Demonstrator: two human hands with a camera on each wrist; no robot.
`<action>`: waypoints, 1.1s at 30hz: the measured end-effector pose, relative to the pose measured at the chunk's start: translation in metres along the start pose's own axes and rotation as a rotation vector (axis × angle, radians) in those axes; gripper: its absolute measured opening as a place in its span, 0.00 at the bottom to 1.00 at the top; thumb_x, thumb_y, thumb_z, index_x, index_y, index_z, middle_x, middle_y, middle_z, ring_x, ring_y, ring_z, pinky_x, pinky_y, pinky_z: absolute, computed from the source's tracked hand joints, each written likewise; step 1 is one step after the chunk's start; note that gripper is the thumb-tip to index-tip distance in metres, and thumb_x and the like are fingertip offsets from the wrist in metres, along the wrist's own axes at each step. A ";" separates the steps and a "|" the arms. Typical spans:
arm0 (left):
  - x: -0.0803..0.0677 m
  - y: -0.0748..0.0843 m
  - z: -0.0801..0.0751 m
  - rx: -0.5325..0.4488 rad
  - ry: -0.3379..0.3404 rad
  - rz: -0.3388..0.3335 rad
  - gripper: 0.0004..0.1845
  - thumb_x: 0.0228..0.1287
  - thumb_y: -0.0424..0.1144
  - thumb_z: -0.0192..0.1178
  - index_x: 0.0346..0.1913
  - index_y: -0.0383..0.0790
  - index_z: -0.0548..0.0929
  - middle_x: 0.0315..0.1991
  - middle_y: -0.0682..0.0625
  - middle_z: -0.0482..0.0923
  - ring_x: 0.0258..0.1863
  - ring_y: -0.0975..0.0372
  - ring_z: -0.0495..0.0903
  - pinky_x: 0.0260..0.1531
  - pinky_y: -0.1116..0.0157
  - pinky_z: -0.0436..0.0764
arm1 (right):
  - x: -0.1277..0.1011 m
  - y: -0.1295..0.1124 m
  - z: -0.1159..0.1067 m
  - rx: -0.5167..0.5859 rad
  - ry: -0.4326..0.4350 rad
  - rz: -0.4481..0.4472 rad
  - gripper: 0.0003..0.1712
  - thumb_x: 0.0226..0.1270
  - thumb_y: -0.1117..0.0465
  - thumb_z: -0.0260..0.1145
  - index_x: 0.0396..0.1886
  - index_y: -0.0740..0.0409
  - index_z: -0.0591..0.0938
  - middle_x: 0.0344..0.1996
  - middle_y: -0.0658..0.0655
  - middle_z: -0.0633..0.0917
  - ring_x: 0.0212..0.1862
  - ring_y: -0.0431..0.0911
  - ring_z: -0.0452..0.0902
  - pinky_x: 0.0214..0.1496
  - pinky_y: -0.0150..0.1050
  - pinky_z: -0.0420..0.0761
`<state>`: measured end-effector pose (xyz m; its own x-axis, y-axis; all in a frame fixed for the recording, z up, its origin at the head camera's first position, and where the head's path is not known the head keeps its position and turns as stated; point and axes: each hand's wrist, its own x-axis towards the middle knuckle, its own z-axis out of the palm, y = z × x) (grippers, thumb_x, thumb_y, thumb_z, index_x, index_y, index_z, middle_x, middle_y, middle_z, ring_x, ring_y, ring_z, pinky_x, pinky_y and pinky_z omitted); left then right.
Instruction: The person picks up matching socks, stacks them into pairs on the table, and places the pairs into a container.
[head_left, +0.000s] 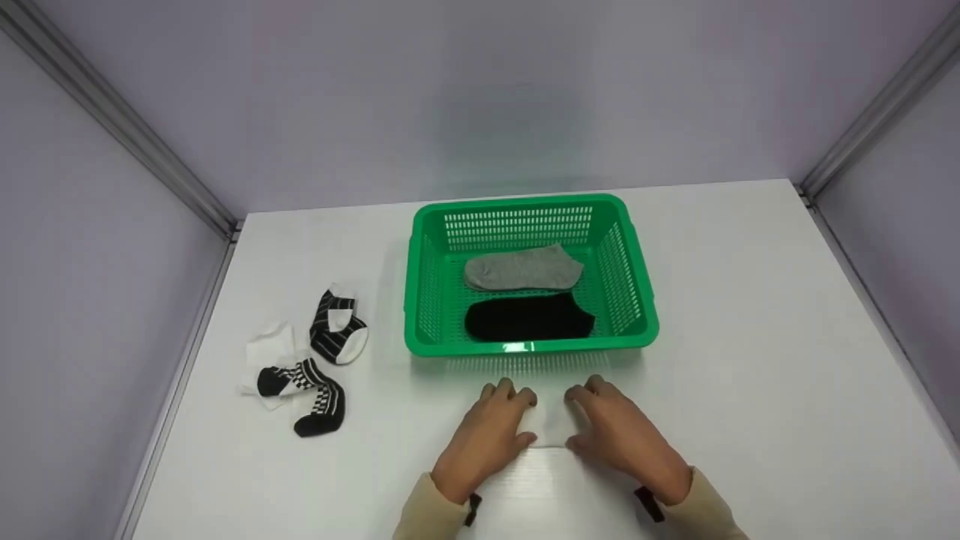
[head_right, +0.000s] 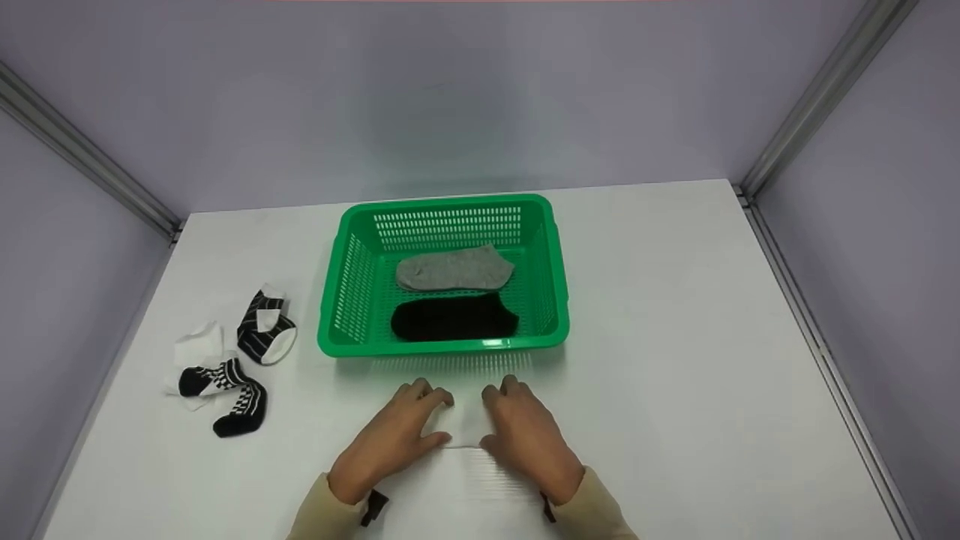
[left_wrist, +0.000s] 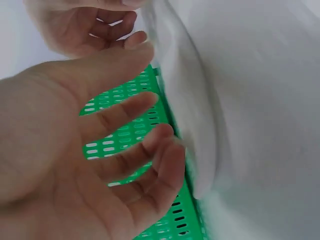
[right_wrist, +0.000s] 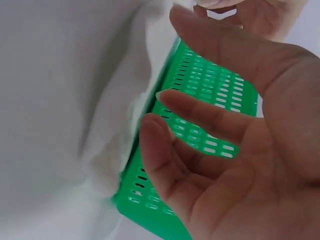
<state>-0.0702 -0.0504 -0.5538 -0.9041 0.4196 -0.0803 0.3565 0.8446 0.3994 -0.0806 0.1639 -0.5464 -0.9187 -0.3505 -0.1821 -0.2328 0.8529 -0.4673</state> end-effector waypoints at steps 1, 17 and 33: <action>0.001 -0.001 0.001 -0.006 -0.003 -0.003 0.22 0.63 0.44 0.76 0.57 0.45 0.83 0.48 0.47 0.79 0.46 0.57 0.75 0.50 0.60 0.82 | 0.000 0.001 0.000 -0.006 0.006 -0.002 0.32 0.47 0.62 0.87 0.53 0.59 0.84 0.38 0.53 0.77 0.39 0.44 0.71 0.48 0.46 0.81; -0.013 -0.015 -0.027 -0.188 -0.054 0.002 0.17 0.74 0.48 0.67 0.59 0.45 0.83 0.48 0.51 0.82 0.48 0.62 0.79 0.53 0.61 0.83 | 0.000 0.009 -0.001 0.026 0.039 0.020 0.25 0.49 0.62 0.85 0.47 0.60 0.86 0.38 0.51 0.81 0.41 0.43 0.74 0.49 0.46 0.82; -0.065 -0.111 -0.081 -0.345 0.006 -0.360 0.14 0.74 0.46 0.66 0.51 0.40 0.85 0.38 0.49 0.87 0.36 0.61 0.83 0.37 0.59 0.82 | -0.003 0.010 -0.007 0.076 0.120 0.026 0.20 0.53 0.60 0.84 0.45 0.55 0.87 0.37 0.47 0.82 0.37 0.37 0.76 0.40 0.35 0.80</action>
<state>-0.0703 -0.1987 -0.5187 -0.9571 0.1191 -0.2642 -0.0764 0.7757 0.6265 -0.0826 0.1763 -0.5448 -0.9567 -0.2762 -0.0919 -0.1882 0.8276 -0.5288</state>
